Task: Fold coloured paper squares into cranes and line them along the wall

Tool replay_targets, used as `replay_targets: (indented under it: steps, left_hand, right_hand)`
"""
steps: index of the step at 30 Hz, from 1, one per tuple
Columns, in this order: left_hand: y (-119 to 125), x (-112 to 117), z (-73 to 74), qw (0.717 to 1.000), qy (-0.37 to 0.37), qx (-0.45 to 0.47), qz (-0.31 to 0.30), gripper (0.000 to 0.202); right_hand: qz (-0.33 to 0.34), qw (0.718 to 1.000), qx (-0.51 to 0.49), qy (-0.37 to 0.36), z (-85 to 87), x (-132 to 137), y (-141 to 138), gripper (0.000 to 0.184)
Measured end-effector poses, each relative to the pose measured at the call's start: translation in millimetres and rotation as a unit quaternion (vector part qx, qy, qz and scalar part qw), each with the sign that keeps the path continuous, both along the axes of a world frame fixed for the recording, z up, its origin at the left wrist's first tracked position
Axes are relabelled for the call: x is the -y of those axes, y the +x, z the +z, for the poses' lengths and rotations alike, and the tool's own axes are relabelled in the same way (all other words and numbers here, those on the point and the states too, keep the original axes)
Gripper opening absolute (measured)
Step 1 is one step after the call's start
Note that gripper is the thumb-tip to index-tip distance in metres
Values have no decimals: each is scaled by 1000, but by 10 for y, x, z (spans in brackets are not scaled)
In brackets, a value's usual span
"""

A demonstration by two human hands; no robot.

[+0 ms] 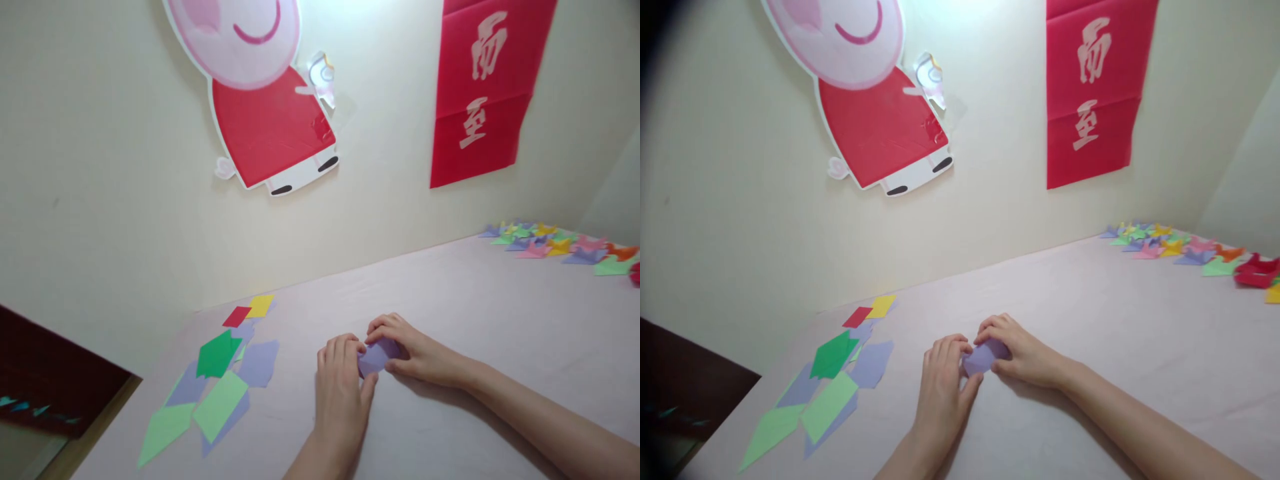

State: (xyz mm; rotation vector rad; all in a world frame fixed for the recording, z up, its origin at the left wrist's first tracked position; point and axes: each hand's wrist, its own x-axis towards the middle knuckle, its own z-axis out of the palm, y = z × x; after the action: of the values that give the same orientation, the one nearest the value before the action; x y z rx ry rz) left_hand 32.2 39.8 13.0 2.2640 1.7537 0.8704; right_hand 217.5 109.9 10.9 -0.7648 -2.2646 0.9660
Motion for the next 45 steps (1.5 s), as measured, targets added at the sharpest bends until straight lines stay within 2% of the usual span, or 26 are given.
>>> replay_targets:
  steps: [4, 6, 9, 12, 14, 16, 17, 19, 20, 23, 25, 27, 30, 31, 33, 35, 38, 45]
  left_hand:
    - [31, -45, -5, 999, 9, 34, -12, 26]
    - [41, -122, 14, 999, 12, 34, -19, 22]
    - [30, -283, 68, 999, 27, 24, -21, 18]
    - [-21, -443, 112, 999, 31, 22, -12, 13]
    - [-80, -517, 119, 999, 27, 36, -9, 12]
    - [-154, -559, 111, 997, 21, 68, -19, 12]
    - [-192, -571, 104, 995, 13, 93, -30, 11]
    - [-258, -590, 89, 985, -12, 160, -63, 8]
    - [-280, -600, 80, 976, -27, 201, -84, 7]
    - [-285, -632, 42, 927, -91, 339, -129, 13]
    - [-253, -650, 3, 883, -140, 431, -122, 17]
    - [-222, -662, -42, 837, -175, 509, -97, 21]
    - [-211, -674, -107, 783, -204, 582, -77, 24]
    - [-214, -679, -123, 770, -212, 597, -74, 25]
    - [-222, -690, -144, 748, -222, 622, -68, 28]
    - [-224, -704, -151, 732, -221, 641, -63, 30]
    - [-217, -718, -149, 720, -221, 655, -58, 32]
    - [-226, -717, -158, 720, -236, 650, -62, 32]
  right_hand:
    - [-9, 1000, -25, 4, -39, -14, 12, 20]
    - [-17, 999, -27, 18, -52, -33, 14, 23]
    - [-47, 995, -9, 83, -29, -90, -9, 35]
    - [-95, 981, 20, 165, 30, -178, -69, 24]
    - [-112, 977, 25, 178, 57, -233, -125, 13]
    - [-109, 985, 4, 136, 55, -270, -181, 5]
    - [-107, 990, -19, 93, 42, -280, -205, 9]
    - [-112, 989, -93, -29, 1, -280, -245, 20]
    - [-119, 979, -138, -95, -21, -274, -261, 24]
    - [-136, 931, -239, -240, -65, -241, -297, 34]
    - [-144, 912, -270, -273, -73, -224, -312, 38]
    - [-149, 904, -291, -275, -76, -216, -316, 37]
    - [-148, 902, -315, -256, -102, -215, -297, 31]
    - [-147, 906, -314, -242, -118, -215, -285, 34]
    - [-154, 924, -291, -193, -151, -214, -258, 42]
    - [-167, 946, -246, -129, -173, -212, -233, 34]
    - [-176, 964, -188, -59, -168, -213, -213, 20]
    - [-154, 972, -162, 69, -108, -233, -251, 24]
